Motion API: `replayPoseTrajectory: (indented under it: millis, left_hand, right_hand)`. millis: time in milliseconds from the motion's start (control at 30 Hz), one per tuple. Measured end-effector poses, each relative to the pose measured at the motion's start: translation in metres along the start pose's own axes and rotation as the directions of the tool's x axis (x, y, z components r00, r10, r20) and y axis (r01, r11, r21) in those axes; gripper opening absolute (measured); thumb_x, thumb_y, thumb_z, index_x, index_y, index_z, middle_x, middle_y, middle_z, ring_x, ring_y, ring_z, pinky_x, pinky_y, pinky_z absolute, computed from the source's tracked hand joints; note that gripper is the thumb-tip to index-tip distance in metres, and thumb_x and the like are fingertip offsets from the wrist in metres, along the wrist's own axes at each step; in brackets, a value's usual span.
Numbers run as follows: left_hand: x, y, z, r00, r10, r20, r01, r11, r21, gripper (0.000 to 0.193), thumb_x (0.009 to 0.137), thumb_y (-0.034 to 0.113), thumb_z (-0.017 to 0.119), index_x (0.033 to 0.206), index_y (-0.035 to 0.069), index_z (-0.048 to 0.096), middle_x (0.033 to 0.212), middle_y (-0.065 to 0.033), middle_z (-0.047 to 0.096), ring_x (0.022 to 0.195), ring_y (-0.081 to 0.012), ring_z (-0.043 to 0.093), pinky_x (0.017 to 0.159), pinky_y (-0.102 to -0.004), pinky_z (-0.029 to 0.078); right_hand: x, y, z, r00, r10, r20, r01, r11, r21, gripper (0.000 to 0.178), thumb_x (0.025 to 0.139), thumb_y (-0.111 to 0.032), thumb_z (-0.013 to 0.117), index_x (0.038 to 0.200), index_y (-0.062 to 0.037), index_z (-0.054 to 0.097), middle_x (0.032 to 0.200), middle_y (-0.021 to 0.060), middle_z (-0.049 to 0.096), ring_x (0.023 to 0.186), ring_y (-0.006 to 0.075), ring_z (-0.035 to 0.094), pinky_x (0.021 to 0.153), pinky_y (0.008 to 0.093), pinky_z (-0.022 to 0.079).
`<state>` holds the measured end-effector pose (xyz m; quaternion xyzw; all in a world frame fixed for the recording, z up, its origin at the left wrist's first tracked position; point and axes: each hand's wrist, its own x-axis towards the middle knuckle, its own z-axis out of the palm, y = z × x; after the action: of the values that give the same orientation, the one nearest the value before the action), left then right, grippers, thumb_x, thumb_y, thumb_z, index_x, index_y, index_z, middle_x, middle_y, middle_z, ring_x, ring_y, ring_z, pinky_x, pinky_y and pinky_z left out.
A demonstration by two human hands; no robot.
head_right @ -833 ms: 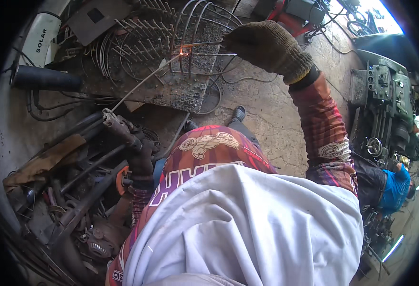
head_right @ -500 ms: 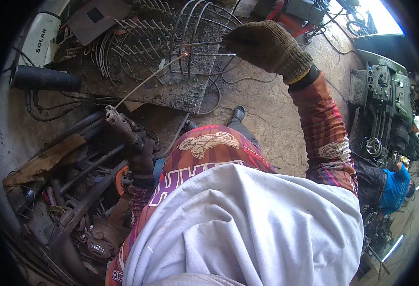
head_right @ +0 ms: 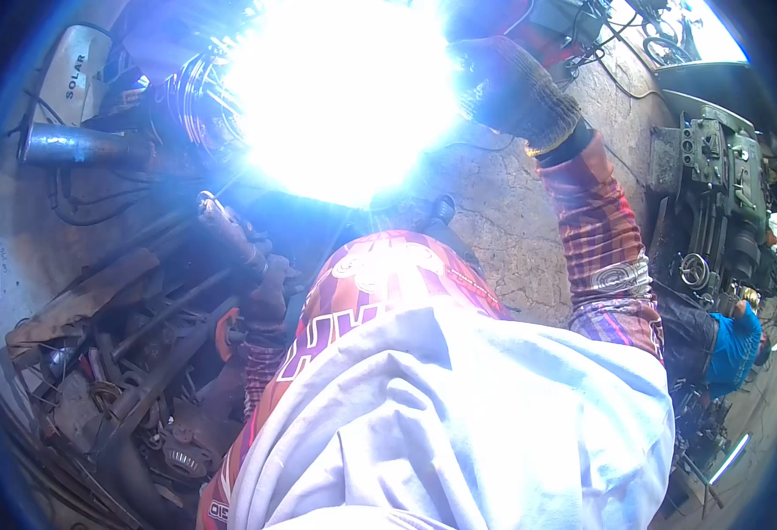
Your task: The person uses a welding torch to join metal rods together, forming a curved cage-like structure on a workbench, after using an angle grinder to smooth a piece of metal.
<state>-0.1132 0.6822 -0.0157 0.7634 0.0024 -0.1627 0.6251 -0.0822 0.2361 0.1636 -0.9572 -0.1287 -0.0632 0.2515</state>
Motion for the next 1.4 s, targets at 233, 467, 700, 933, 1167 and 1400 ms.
replayPoseTrajectory:
  millis: [233, 467, 700, 933, 1167, 1400]
  left_hand:
    - [0.002, 0.0, -0.006, 0.994, 0.08, 0.08, -0.086, 0.994, 0.071, 0.042, 0.081, 0.011, 0.076, 0.12, 0.001, 0.062, 0.099, -0.0032, 0.065, 0.088, -0.0147, 0.063, 0.082, -0.0361, 0.054]
    - [0.003, -0.009, -0.01, 0.995, 0.061, 0.079, -0.065, 0.996, 0.055, 0.043, 0.08, 0.011, 0.076, 0.119, 0.001, 0.062, 0.099, -0.0039, 0.065, 0.088, -0.0157, 0.063, 0.082, -0.0354, 0.054]
    - [-0.001, -0.003, -0.009, 0.996, 0.087, 0.02, -0.089, 0.99, 0.112, 0.031, 0.081, 0.01, 0.075, 0.108, 0.002, 0.063, 0.087, -0.0014, 0.064, 0.079, -0.0146, 0.063, 0.074, -0.0339, 0.053]
    - [-0.004, 0.025, -0.001, 0.97, 0.242, -0.015, -0.234, 0.952, 0.199, 0.013, 0.082, 0.003, 0.072, 0.092, 0.003, 0.064, 0.078, 0.0003, 0.061, 0.072, -0.009, 0.057, 0.066, -0.0285, 0.049]
    - [-0.006, 0.007, -0.013, 0.988, 0.143, 0.052, -0.152, 0.948, 0.28, 0.036, 0.08, 0.014, 0.078, 0.11, 0.003, 0.062, 0.093, -0.0048, 0.064, 0.084, -0.0137, 0.061, 0.078, -0.0351, 0.052]
    - [-0.012, 0.005, -0.009, 0.986, 0.16, -0.047, -0.129, 0.91, 0.394, 0.033, 0.081, 0.012, 0.075, 0.11, 0.002, 0.062, 0.092, -0.0067, 0.062, 0.082, -0.0179, 0.062, 0.077, -0.0354, 0.051]
  right_hand:
    - [-0.001, 0.003, 0.001, 0.999, -0.053, -0.002, 0.053, 0.998, -0.032, 0.022, 0.091, -0.015, 0.076, 0.108, -0.0011, 0.072, 0.092, 0.0104, 0.074, 0.082, 0.0227, 0.074, 0.074, 0.0339, 0.059]
    - [0.001, 0.001, -0.002, 0.998, -0.058, 0.019, 0.059, 0.995, -0.085, 0.022, 0.091, -0.02, 0.076, 0.109, -0.0065, 0.076, 0.099, 0.0103, 0.077, 0.091, 0.0234, 0.075, 0.081, 0.0335, 0.061]
    - [0.001, -0.004, -0.003, 1.0, 0.008, 0.017, -0.006, 0.995, -0.102, 0.02, 0.093, -0.023, 0.075, 0.107, -0.0082, 0.077, 0.097, 0.0105, 0.077, 0.089, 0.0246, 0.075, 0.08, 0.0338, 0.06]
    - [0.002, -0.007, -0.003, 0.999, 0.028, 0.024, -0.025, 0.994, -0.106, 0.021, 0.093, -0.022, 0.074, 0.108, -0.0083, 0.077, 0.098, 0.0105, 0.076, 0.089, 0.0247, 0.075, 0.08, 0.0336, 0.06]
    - [0.001, -0.006, -0.001, 0.999, 0.039, 0.014, -0.038, 0.997, -0.069, 0.021, 0.092, -0.022, 0.075, 0.108, -0.0084, 0.077, 0.099, 0.0102, 0.076, 0.089, 0.0244, 0.075, 0.08, 0.0337, 0.06]
    - [0.004, -0.004, -0.007, 0.989, -0.142, 0.039, 0.146, 0.98, -0.137, 0.023, 0.092, -0.018, 0.076, 0.108, -0.0025, 0.073, 0.094, 0.0121, 0.075, 0.085, 0.0253, 0.074, 0.077, 0.0345, 0.059]
